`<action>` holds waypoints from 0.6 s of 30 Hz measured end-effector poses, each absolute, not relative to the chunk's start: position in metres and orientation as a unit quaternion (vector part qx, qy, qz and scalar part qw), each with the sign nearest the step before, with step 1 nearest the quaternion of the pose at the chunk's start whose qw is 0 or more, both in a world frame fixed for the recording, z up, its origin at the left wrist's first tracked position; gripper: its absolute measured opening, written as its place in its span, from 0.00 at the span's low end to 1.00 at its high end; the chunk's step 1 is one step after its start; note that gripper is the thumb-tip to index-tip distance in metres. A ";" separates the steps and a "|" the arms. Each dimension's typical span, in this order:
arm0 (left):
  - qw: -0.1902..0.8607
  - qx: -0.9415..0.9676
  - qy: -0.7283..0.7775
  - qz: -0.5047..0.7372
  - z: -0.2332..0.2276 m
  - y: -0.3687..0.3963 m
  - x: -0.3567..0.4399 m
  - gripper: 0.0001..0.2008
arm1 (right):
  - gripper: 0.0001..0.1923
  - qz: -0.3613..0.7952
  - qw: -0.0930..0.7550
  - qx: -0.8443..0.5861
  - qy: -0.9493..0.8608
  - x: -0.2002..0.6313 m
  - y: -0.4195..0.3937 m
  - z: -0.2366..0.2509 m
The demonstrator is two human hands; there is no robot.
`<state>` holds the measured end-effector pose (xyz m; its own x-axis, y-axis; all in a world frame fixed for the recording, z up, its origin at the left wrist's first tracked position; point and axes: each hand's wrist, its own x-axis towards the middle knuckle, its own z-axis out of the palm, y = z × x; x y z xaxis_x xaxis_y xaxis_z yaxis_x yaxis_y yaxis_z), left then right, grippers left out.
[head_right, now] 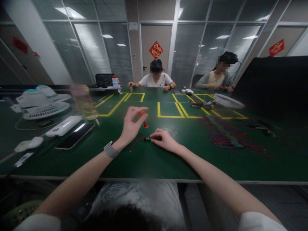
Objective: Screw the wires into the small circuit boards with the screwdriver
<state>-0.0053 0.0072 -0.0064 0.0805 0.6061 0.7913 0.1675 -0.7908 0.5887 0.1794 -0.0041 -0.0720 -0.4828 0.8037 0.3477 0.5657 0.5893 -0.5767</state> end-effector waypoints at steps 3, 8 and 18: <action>0.219 0.718 0.245 0.613 -0.006 0.008 -0.005 0.14 | 0.11 0.200 0.301 -0.410 -0.837 0.179 -0.004 -0.072; 0.261 0.719 0.222 0.605 -0.007 0.007 -0.004 0.13 | 0.10 0.197 0.306 -0.408 -0.837 0.180 -0.003 -0.073; 0.291 0.711 0.209 0.605 -0.008 0.009 -0.003 0.14 | 0.10 0.195 0.305 -0.406 -0.839 0.179 -0.004 -0.072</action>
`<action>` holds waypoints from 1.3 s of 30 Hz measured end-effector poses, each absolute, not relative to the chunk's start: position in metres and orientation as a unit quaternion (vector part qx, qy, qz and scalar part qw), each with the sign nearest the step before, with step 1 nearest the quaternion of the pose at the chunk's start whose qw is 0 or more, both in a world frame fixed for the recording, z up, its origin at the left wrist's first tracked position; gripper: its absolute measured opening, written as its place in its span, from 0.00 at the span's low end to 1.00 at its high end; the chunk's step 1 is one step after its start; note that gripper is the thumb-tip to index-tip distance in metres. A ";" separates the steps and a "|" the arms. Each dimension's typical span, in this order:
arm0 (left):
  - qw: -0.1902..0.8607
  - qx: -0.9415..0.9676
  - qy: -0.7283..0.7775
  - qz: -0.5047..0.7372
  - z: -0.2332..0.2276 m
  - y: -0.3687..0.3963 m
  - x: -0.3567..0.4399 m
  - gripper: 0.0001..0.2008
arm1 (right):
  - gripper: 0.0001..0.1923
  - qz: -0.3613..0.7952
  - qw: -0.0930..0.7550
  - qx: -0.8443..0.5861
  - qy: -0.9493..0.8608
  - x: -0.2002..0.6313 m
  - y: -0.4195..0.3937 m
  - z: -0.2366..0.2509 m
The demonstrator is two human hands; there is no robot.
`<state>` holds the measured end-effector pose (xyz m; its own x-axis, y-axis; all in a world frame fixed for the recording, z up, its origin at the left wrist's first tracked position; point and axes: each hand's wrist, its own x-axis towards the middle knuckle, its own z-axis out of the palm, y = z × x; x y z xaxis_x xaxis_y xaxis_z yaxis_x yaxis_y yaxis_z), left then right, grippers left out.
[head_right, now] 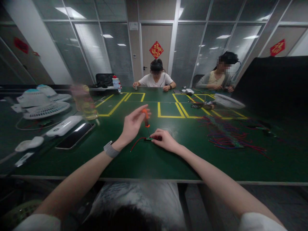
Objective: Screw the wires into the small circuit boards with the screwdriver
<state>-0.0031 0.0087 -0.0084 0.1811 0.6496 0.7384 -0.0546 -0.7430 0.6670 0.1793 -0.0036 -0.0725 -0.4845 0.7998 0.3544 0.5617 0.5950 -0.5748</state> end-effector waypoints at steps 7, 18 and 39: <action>0.225 0.707 0.251 0.622 -0.008 0.009 -0.004 0.12 | 0.10 0.193 0.304 -0.404 -0.841 0.180 -0.003 -0.073; 0.210 0.710 0.261 0.619 -0.008 0.008 -0.005 0.11 | 0.11 0.198 0.302 -0.406 -0.840 0.180 -0.004 -0.072; 0.261 0.711 0.240 0.607 -0.008 0.007 -0.003 0.14 | 0.10 0.195 0.309 -0.400 -0.840 0.179 -0.004 -0.073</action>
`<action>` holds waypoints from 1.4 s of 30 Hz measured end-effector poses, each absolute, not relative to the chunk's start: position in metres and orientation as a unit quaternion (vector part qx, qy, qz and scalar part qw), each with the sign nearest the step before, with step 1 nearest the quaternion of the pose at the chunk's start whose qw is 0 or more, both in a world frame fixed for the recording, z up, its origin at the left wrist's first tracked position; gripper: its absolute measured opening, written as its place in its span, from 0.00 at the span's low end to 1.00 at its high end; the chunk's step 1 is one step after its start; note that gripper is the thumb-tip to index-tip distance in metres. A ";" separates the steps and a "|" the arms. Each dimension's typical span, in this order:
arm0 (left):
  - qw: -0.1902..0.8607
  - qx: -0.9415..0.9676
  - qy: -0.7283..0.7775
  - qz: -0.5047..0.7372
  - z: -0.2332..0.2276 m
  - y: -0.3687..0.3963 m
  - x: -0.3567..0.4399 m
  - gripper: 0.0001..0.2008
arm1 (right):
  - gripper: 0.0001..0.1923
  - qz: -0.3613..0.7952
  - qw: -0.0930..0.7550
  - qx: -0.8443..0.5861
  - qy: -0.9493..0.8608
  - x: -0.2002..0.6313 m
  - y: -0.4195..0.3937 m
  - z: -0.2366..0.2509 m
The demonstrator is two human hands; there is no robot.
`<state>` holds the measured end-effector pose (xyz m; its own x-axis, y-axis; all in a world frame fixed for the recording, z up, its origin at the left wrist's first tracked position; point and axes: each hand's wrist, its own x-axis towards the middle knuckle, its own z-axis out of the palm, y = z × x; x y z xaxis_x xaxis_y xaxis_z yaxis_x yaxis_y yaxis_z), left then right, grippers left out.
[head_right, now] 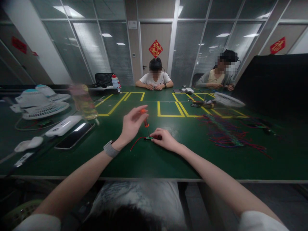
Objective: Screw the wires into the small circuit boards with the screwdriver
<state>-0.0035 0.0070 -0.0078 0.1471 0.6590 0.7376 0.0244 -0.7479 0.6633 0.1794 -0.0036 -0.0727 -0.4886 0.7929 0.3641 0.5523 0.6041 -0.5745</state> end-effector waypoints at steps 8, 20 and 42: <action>0.301 0.710 0.215 0.600 -0.010 0.008 -0.003 0.16 | 0.10 0.198 0.309 -0.398 -0.841 0.180 -0.004 -0.072; 0.264 0.706 0.237 0.613 -0.009 0.008 -0.004 0.15 | 0.10 0.200 0.305 -0.404 -0.839 0.180 -0.004 -0.072; 0.197 0.720 0.264 0.610 -0.012 0.007 -0.004 0.12 | 0.10 0.197 0.306 -0.407 -0.838 0.180 -0.003 -0.073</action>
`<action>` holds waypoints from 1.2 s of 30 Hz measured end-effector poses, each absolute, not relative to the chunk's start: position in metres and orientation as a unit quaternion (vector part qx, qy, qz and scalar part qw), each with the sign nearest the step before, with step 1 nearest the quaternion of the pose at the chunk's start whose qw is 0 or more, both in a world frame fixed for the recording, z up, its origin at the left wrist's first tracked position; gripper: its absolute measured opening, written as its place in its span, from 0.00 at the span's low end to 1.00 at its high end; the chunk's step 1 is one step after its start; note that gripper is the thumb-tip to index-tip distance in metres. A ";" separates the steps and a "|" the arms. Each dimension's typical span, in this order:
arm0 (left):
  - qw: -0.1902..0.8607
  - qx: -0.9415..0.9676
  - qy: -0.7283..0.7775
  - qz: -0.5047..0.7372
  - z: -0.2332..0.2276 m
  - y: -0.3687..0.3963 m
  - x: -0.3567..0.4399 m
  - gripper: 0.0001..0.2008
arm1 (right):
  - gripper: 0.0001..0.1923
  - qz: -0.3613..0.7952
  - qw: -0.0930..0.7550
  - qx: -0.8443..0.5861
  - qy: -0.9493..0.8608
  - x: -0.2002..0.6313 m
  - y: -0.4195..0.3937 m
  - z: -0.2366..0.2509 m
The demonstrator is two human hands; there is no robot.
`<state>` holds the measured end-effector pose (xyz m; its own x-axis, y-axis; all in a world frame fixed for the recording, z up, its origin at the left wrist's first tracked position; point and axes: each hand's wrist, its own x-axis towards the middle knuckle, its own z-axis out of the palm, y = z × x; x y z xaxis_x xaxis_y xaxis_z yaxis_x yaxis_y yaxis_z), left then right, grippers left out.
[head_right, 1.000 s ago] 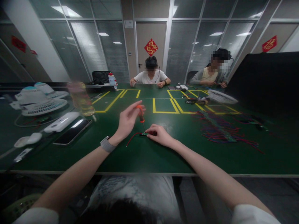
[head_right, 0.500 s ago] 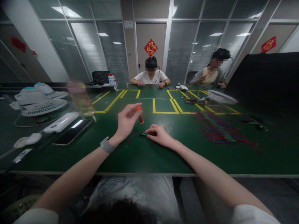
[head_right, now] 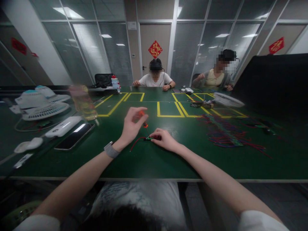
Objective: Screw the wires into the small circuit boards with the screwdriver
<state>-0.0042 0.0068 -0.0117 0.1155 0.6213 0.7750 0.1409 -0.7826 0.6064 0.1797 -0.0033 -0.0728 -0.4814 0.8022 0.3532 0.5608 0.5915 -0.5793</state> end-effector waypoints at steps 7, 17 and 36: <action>0.289 0.704 0.228 0.607 -0.014 0.009 -0.003 0.18 | 0.11 0.200 0.307 -0.406 -0.838 0.180 -0.005 -0.071; 0.244 0.718 0.246 0.604 -0.011 0.008 -0.003 0.17 | 0.10 0.194 0.303 -0.407 -0.839 0.180 -0.005 -0.072; 0.180 0.706 0.282 0.624 -0.010 0.008 -0.005 0.12 | 0.09 0.190 0.310 -0.404 -0.840 0.180 -0.004 -0.072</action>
